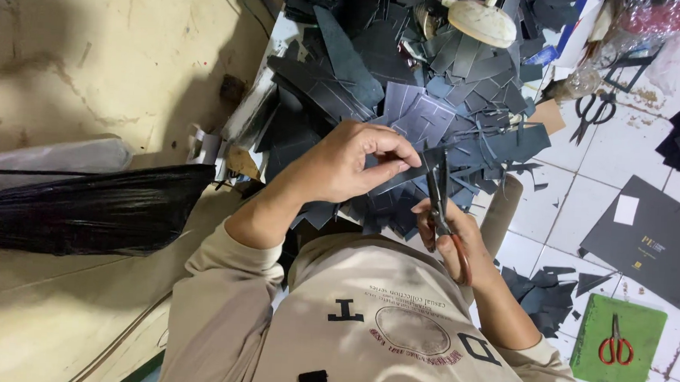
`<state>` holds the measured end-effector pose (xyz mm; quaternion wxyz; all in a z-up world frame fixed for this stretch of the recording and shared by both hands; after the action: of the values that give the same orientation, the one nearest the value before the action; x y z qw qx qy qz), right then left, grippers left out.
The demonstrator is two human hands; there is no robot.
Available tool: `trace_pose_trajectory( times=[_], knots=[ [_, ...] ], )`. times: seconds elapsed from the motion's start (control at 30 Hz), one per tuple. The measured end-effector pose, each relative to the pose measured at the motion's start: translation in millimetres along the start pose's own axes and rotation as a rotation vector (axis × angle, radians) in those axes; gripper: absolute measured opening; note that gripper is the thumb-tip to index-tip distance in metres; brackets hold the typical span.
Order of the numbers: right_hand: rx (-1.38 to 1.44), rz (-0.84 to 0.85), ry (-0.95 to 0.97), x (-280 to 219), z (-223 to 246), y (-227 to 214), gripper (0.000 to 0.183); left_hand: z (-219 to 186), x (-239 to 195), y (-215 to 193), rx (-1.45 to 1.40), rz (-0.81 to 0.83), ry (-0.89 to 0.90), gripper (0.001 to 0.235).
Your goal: Trimming the edges of small leather pieces using a pair of scissors
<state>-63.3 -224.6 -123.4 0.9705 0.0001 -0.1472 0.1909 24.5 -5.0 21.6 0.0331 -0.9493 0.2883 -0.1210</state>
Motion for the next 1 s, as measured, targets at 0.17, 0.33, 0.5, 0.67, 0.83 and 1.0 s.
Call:
trace_pose_trajectory(
  times=[0.17,0.33,0.5,0.67,0.83,1.0],
  knots=[
    [-0.144,0.056,-0.031,4,14,0,0.063,0,4,-1,-0.002,0.145,-0.05,0.014],
    [-0.176,0.064,0.003,8,18,0,0.066,-1,6,0,0.021,0.197,-0.039,0.014],
    [-0.192,0.059,0.025,6,15,0,0.067,4,5,0,0.058,0.218,-0.057,0.014],
    [-0.217,0.043,0.031,5,14,2,0.068,7,3,1,0.06,0.208,-0.056,0.014],
    [-0.219,0.025,0.023,2,7,4,0.068,6,2,2,0.056,0.196,-0.062,0.015],
    [-0.219,-0.037,-0.006,-1,5,8,0.063,5,2,2,0.048,0.184,-0.046,0.014]
  ],
)
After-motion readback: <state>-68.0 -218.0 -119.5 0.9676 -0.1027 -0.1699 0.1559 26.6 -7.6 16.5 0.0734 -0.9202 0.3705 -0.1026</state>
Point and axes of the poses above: each hand's wrist, its own x-axis towards the middle knuckle, its own y-axis out of the palm, z = x × y, the point moved 2 cm from there along x, towards the middle knuckle, and after that the axes turned 10 degrees about -x, right-handed, at the moved point
